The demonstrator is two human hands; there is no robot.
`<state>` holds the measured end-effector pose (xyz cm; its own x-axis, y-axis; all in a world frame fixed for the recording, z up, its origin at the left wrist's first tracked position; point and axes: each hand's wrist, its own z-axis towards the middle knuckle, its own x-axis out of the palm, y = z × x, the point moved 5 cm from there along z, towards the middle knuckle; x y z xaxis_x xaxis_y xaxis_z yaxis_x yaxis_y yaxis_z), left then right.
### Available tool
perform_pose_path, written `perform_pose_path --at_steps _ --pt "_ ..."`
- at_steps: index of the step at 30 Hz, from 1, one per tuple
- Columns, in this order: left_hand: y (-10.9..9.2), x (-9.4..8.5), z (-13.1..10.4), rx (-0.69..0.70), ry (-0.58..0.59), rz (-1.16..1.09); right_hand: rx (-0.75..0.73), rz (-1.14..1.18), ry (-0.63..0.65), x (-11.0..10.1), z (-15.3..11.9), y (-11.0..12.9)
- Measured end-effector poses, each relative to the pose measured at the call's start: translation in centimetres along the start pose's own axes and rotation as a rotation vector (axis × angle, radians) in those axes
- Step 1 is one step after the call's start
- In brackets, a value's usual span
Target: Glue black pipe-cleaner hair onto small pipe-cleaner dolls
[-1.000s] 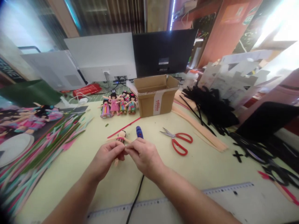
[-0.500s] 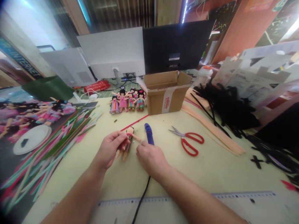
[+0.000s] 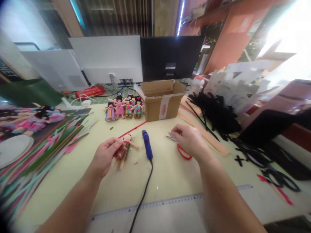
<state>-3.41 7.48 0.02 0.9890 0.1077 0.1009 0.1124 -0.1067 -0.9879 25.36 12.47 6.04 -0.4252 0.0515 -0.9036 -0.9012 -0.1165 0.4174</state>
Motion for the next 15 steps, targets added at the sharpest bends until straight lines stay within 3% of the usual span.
perform_pose_path --at_steps 5,15 --pt "0.0 0.2 -0.4 0.015 0.026 -0.019 0.068 -0.200 0.143 0.6 0.6 -3.7" --pt "0.5 0.2 0.2 0.023 0.007 -0.032 0.102 -0.318 0.248 4.7 2.7 -4.0"
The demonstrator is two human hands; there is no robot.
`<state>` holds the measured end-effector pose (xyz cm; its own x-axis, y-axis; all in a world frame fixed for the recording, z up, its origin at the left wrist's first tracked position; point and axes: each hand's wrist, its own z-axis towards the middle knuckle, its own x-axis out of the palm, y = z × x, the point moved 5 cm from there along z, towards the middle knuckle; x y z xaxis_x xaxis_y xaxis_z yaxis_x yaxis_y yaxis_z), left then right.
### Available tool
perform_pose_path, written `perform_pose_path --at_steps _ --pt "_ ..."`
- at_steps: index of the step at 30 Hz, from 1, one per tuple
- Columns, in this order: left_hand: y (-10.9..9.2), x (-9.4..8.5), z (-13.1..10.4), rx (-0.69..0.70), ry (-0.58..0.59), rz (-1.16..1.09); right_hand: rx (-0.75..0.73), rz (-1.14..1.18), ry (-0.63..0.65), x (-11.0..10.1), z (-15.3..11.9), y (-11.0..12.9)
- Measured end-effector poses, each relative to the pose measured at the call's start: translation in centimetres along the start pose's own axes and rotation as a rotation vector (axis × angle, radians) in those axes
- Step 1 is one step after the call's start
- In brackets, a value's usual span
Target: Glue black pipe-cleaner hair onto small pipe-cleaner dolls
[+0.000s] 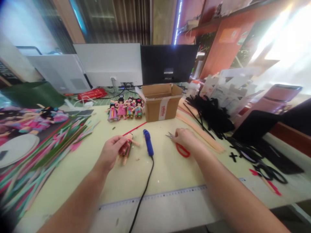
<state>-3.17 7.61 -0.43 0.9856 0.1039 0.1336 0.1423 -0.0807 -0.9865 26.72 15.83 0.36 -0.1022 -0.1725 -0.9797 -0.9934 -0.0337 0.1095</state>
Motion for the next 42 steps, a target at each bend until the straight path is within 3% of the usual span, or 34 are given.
perform_pose_path --at_steps 4,10,14,21,28,31,35,42 --pt "-0.4 0.1 -0.2 0.004 -0.004 -0.017 0.006 -0.041 0.085 0.7 0.7 0.7" --pt "-0.9 0.9 -1.0 0.022 0.054 0.012 -0.018 -0.160 -0.004 1.9 -0.5 2.0" --pt "-0.8 1.5 -1.3 0.041 0.084 0.081 -0.018 -0.156 0.009 2.2 -1.2 2.1" --pt "-0.4 2.8 -2.0 0.068 0.190 0.168 -0.007 -0.045 0.010 2.3 -2.0 1.2" --pt "-0.9 4.4 -3.5 0.042 0.358 0.249 -0.028 0.212 -0.011 1.3 -4.1 1.0" --pt "-0.7 5.2 -4.2 0.012 0.441 0.267 -0.158 0.432 0.027 0.3 -6.7 2.5" --pt "-0.2 6.1 -4.9 -0.071 0.479 0.174 -0.401 0.938 0.155 -0.6 -10.6 6.1" --pt "-0.2 6.5 -5.0 -0.102 0.456 -0.021 -0.460 0.930 0.118 -0.2 -13.3 10.3"
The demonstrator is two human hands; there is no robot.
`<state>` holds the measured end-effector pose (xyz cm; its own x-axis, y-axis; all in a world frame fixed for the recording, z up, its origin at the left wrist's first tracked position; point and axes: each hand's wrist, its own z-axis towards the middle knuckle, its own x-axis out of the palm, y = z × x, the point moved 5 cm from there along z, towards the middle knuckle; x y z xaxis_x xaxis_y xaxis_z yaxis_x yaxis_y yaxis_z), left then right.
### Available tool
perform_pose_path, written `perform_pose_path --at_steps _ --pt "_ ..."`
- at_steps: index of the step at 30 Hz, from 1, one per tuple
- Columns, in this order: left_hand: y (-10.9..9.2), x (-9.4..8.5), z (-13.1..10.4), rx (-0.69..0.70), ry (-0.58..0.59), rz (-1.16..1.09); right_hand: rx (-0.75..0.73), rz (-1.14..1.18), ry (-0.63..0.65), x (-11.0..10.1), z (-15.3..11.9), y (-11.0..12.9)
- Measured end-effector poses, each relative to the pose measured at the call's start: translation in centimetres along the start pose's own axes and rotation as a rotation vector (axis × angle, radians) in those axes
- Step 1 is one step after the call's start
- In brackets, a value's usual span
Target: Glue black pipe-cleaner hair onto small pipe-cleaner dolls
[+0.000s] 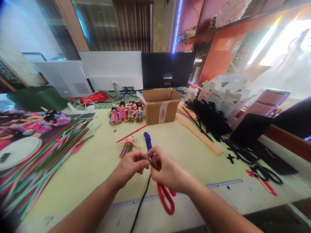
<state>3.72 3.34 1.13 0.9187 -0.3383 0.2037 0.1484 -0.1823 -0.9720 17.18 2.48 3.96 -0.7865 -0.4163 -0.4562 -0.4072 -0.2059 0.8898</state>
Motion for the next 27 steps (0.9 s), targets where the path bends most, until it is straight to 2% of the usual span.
perform_pose_path --at_steps 6,10,14,16,18,21,24,27 --pt "-0.3 -0.1 0.0 0.027 -0.006 -0.042 -0.004 0.062 0.026 0.2 -0.1 0.6" --pt "-0.6 -0.2 0.1 0.042 -0.002 -0.036 0.002 0.122 0.044 -0.5 -0.2 0.4" --pt "-0.7 -1.0 0.1 0.068 -0.060 -0.049 0.012 0.010 -0.048 -4.0 0.3 -1.6" --pt "-0.8 -1.6 0.1 0.086 -0.093 -0.083 0.063 -0.170 -0.124 -6.7 0.9 -3.9" --pt "-0.9 -2.1 0.1 0.093 -0.116 -0.129 0.188 -0.452 -0.216 -9.6 1.4 -6.8" --pt "-1.0 -2.8 0.2 0.085 -0.140 -0.189 0.279 -0.598 -0.286 -12.5 2.1 -10.1" --pt "-1.0 -3.2 0.3 0.099 -0.149 -0.203 0.268 -0.662 -0.319 -13.2 2.8 -10.8" --pt "-1.1 -3.6 0.4 0.121 -0.163 -0.185 0.197 -0.668 -0.342 -11.8 3.4 -8.1"
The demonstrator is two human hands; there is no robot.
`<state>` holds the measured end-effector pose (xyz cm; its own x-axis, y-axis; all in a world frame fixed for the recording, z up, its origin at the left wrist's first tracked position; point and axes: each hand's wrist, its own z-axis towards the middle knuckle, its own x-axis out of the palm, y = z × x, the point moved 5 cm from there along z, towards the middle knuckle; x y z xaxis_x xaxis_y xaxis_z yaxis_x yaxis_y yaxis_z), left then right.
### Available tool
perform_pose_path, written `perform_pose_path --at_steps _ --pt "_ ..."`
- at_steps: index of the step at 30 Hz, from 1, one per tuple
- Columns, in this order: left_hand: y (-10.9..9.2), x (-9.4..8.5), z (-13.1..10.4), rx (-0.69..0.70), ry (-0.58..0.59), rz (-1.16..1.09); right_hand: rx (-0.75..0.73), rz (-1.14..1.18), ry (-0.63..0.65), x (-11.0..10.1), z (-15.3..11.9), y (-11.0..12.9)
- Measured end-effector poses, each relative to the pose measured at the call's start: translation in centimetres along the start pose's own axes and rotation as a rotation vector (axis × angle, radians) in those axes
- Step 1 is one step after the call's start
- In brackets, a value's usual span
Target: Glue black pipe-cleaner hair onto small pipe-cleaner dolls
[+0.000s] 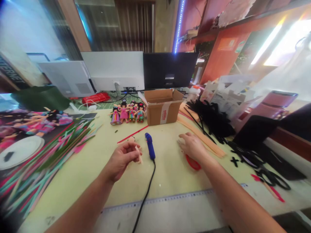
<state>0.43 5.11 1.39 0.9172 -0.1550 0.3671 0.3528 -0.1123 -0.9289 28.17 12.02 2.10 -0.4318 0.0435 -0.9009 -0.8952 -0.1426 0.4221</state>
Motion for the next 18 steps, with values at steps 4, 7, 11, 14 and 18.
perform_pose_path --at_steps 4,7,11,14,18 --pt "-0.1 -0.5 0.3 0.019 -0.039 0.032 -0.220 0.358 0.240 -0.1 -2.0 8.5" --pt "-0.2 -0.7 0.5 0.032 -0.047 0.048 -0.306 0.418 0.282 0.2 -3.3 13.8" --pt "-0.5 -1.1 0.6 0.053 -0.074 0.085 -0.323 0.403 0.240 1.6 -3.2 15.9" --pt "-0.8 -1.4 0.8 0.046 -0.101 0.169 -0.351 0.355 0.155 2.1 -2.8 15.2" --pt "-0.9 -1.4 1.0 0.056 -0.095 0.279 -0.425 0.333 0.093 2.3 -2.8 14.3"
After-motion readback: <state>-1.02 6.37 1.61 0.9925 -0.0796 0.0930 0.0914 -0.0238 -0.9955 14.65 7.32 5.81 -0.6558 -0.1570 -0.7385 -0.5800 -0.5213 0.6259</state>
